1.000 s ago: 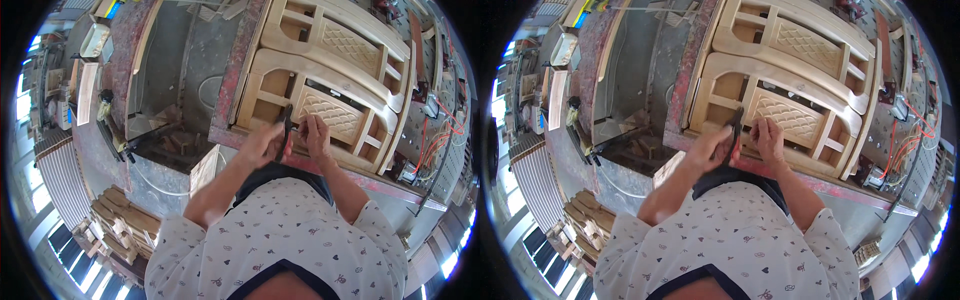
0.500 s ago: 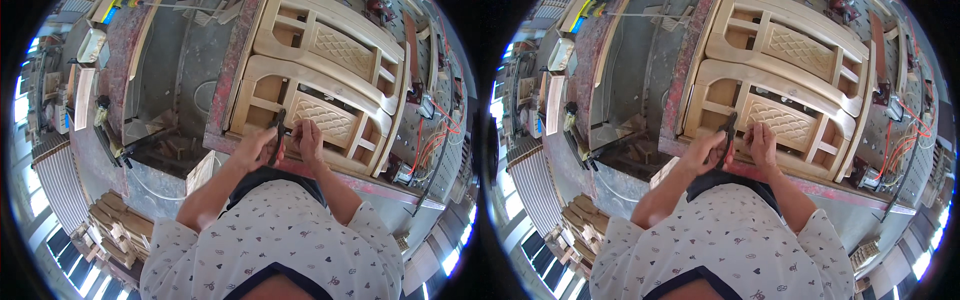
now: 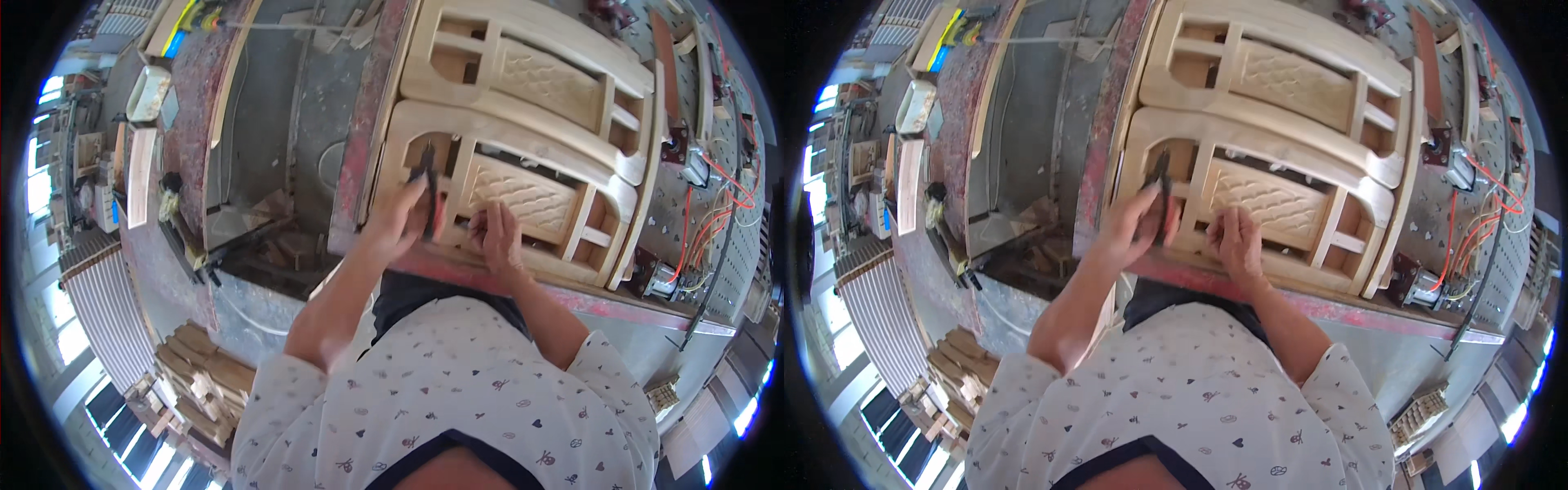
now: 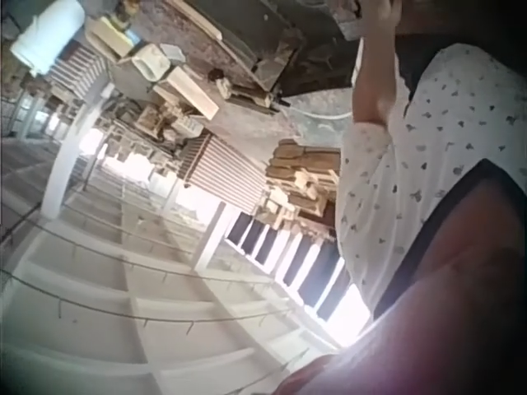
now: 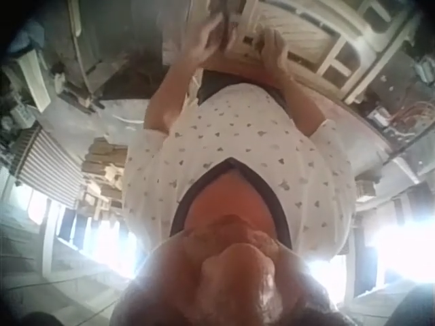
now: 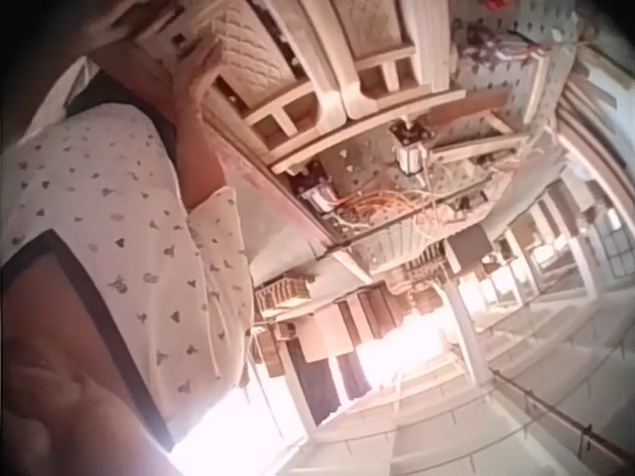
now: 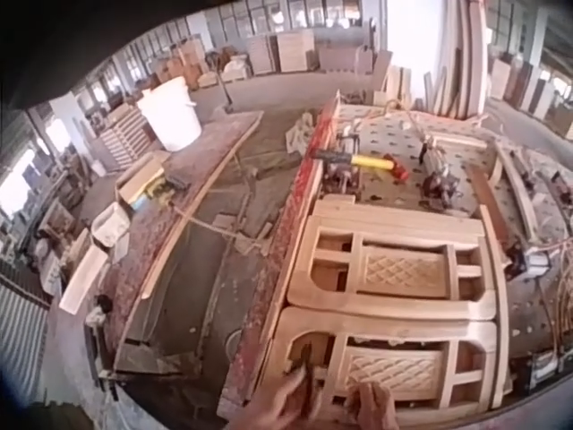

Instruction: The user assembles wooden panels or furniture components using a hammer and a pneumatic nail gun in a workshop.

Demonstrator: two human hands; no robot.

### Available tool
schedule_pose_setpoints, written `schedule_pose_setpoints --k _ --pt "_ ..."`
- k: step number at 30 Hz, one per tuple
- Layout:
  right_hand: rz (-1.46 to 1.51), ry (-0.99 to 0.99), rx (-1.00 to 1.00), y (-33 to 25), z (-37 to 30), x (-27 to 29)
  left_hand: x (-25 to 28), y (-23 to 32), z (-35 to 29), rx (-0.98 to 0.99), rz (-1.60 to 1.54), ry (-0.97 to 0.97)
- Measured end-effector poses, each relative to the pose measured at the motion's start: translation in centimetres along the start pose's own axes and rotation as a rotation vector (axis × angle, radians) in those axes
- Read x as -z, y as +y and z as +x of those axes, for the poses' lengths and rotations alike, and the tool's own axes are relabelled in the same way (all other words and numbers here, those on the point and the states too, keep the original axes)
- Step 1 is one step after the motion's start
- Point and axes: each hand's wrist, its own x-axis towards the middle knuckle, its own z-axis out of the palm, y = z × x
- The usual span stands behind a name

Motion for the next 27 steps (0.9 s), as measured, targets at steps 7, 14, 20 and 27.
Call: schedule_pose_setpoints --k 7,14,20,27 --pt "-0.764 0.012 0.661 1.1 1.4 -1.4 5.4 3.0 -11.1 -0.069 -0.055 0.496" --pt "-1.037 0.071 0.736 -0.4 4.7 -6.5 16.2 10.7 -9.6 -0.109 0.316 1.038" --pt "-1.057 0.174 0.635 -0.5 4.3 -8.4 32.2 25.6 -5.1 -0.002 1.009 1.27" --pt "-0.999 0.334 0.455 -0.3 4.2 -9.6 48.6 24.4 -9.8 -0.458 1.654 1.172"
